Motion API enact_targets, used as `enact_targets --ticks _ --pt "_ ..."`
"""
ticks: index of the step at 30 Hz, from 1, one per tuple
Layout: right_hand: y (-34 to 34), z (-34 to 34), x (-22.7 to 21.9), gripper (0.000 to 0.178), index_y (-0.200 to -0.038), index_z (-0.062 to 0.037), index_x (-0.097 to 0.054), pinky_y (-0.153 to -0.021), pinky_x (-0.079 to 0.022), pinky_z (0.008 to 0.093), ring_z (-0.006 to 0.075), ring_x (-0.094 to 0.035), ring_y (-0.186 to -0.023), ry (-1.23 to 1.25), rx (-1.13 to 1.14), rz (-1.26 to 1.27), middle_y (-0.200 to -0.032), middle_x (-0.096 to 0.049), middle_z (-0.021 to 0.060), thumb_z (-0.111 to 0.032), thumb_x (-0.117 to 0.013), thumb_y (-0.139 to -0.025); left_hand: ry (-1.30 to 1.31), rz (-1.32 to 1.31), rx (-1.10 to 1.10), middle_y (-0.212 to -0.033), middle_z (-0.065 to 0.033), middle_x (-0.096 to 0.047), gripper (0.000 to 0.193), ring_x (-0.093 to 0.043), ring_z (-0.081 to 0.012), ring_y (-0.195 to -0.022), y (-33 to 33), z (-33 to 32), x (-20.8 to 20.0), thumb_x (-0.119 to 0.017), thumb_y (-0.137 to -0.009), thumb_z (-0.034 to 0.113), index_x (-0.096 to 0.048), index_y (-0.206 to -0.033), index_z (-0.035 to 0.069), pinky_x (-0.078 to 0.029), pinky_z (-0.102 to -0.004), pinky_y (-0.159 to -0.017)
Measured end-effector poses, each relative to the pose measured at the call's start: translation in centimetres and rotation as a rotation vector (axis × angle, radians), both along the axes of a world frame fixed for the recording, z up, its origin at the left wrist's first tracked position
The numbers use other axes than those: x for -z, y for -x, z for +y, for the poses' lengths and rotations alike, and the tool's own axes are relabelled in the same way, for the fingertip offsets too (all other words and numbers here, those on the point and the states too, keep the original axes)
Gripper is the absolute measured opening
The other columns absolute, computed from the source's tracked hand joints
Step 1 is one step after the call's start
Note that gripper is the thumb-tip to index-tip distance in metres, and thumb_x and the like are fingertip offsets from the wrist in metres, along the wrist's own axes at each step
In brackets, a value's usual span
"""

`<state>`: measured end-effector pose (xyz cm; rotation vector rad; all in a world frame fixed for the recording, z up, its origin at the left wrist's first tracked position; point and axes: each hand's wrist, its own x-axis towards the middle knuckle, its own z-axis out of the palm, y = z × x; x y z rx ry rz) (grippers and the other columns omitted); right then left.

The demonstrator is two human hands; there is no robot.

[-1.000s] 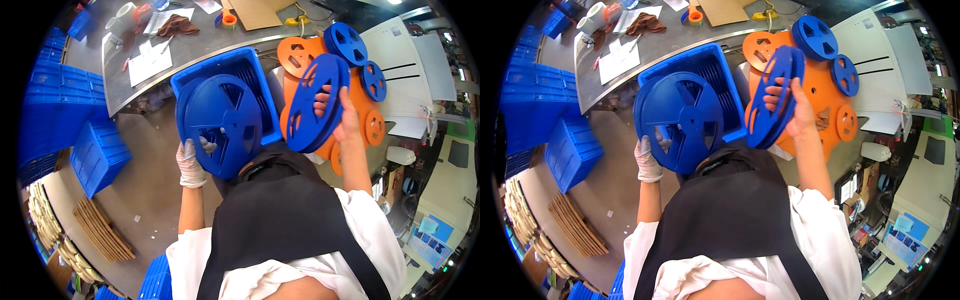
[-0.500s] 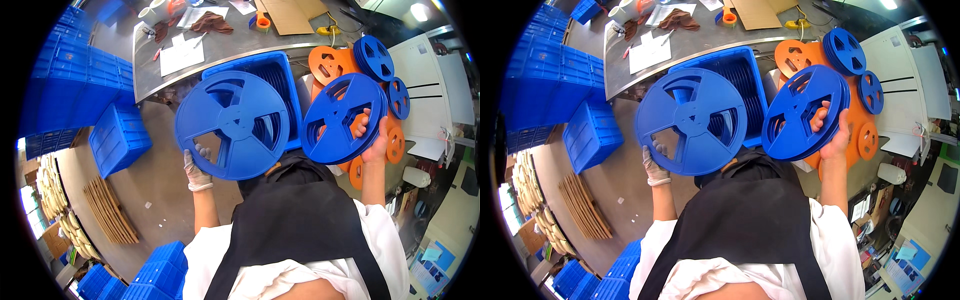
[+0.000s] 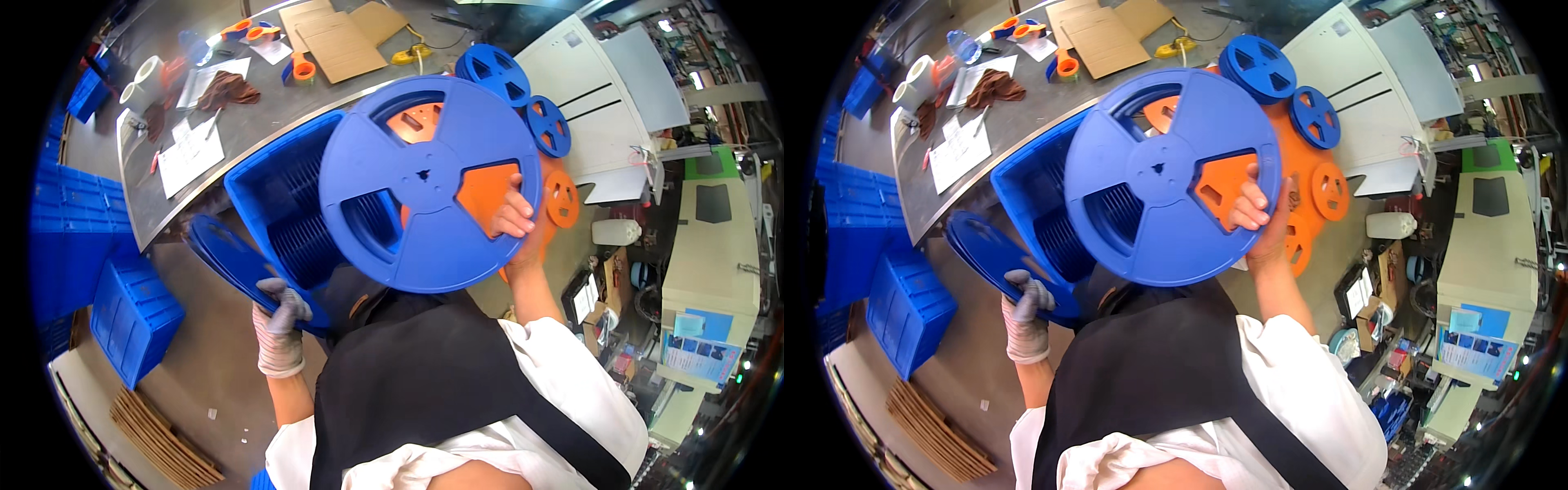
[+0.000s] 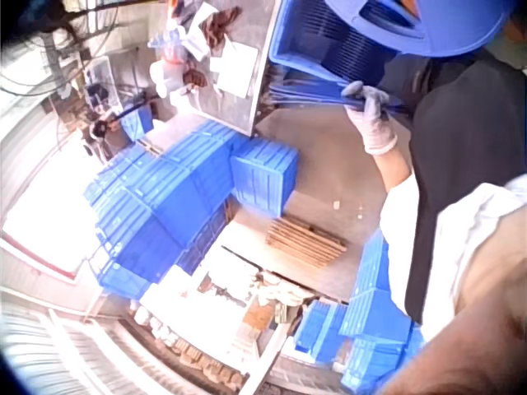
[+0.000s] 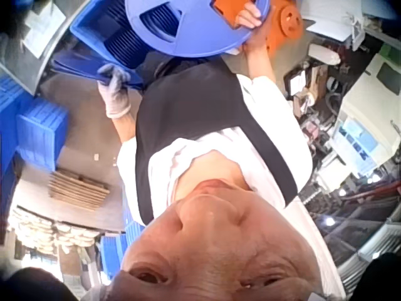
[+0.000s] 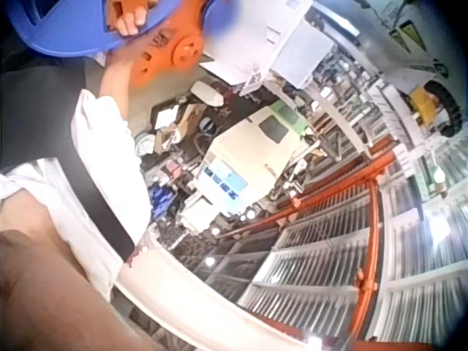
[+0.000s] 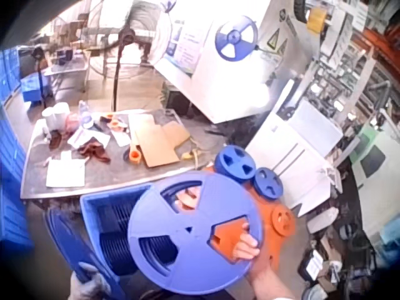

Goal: The person repeatedly picks up blue plastic spools from a blue bin and stacks them onto an orange stand. The person also wipes the spools with a cloth and arranges cardboard pieces on a nearby table.

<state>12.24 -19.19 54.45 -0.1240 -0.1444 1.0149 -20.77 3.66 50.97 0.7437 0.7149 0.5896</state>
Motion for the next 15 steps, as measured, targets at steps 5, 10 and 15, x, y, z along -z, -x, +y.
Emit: enact_targets --ticks 5,10,15 --pt "0.9 1.2 -0.5 0.055 -0.132 -0.0018 -0.046 -0.063 -0.054 0.0295 0.0163 -0.063 -0.072 0.0 -0.03 0.093 -0.087 -0.06 0.0053 -0.045 -0.051 -0.098 -0.759 0.083 -0.052 -0.107 -0.0136 -0.064 0.042 -0.061 -0.0227 -0.101 -2.1 -2.0 1.0 -0.059 -0.069 -0.014 -0.057 -0.108 0.002 -0.048 -0.0338 -0.091" --pt "1.6 3.3 -0.7 0.059 -0.136 -0.0027 -0.043 -0.076 -0.059 0.0363 0.0211 -0.067 -0.087 0.061 -0.066 0.158 -0.098 -0.063 0.008 -0.047 -0.05 -0.098 -1.365 0.182 0.09 -0.121 -0.0175 -0.062 0.045 -0.054 -0.0409 -0.12 -3.3 -1.0 1.0 -0.064 -0.066 -0.008 -0.058 -0.108 0.005 -0.045 -0.0468 -0.099" --pt "1.8 6.2 -1.8 0.067 -0.136 0.0016 -0.042 -0.086 -0.058 0.041 0.0272 -0.067 -0.102 0.165 -0.102 0.139 -0.116 -0.064 0.0135 -0.053 -0.043 -0.098 -1.592 0.264 0.411 -0.108 -0.0179 -0.062 0.053 -0.056 -0.042 -0.105 -4.2 -2.1 2.4 -0.07 -0.051 0.006 -0.061 -0.104 0.001 -0.043 -0.0495 -0.099"
